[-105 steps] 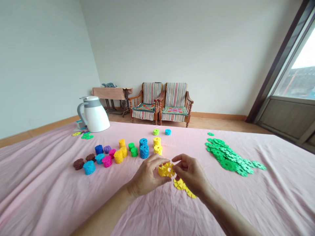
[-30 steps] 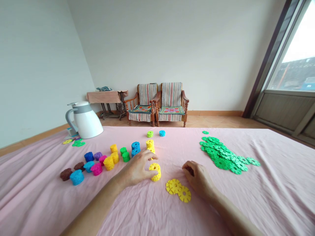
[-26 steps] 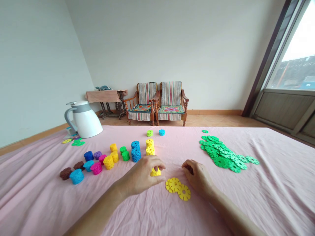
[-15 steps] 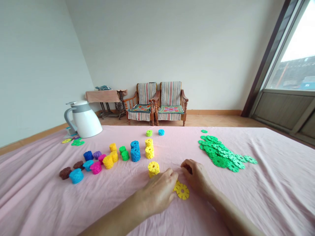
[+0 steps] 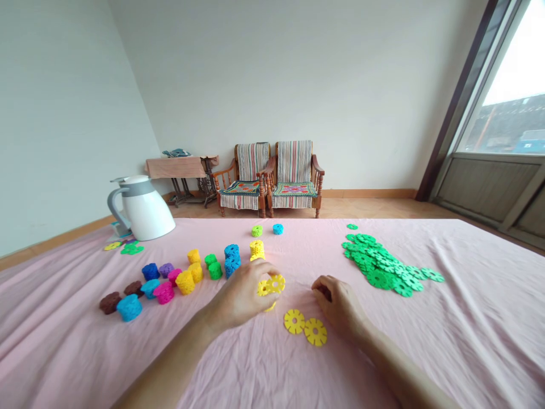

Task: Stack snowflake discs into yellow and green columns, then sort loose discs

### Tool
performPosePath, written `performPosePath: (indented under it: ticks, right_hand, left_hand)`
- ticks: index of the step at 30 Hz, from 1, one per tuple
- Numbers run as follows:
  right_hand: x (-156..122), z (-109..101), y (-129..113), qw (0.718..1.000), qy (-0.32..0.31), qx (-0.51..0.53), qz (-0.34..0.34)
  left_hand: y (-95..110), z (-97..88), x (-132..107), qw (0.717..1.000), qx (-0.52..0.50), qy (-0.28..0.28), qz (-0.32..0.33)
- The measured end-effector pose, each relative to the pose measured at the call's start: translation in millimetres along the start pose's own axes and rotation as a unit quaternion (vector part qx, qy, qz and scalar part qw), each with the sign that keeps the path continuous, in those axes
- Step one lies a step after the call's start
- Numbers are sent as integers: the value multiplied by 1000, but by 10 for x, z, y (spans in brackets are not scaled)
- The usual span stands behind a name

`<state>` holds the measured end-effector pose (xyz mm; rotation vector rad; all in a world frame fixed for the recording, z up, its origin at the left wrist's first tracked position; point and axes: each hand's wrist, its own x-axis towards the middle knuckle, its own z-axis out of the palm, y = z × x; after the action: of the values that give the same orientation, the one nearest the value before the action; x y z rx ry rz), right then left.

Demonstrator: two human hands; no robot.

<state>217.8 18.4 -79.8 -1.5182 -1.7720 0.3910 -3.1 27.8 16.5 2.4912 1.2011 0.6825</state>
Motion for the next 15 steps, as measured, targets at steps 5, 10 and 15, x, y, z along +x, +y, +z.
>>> performPosePath:
  ticks: [5, 10, 15]
  right_hand:
    - [2, 5, 13, 1000, 3, -1, -4]
    - [1, 17, 25, 1000, 6, -3, -6]
    - [2, 6, 8, 1000, 7, -3, -3]
  left_hand:
    - [-227, -59, -1, 998, 33, -27, -46]
    - [-284, -92, -1, 997, 46, -41, -43]
    - [-307, -106, 6, 996, 63, -52, -31]
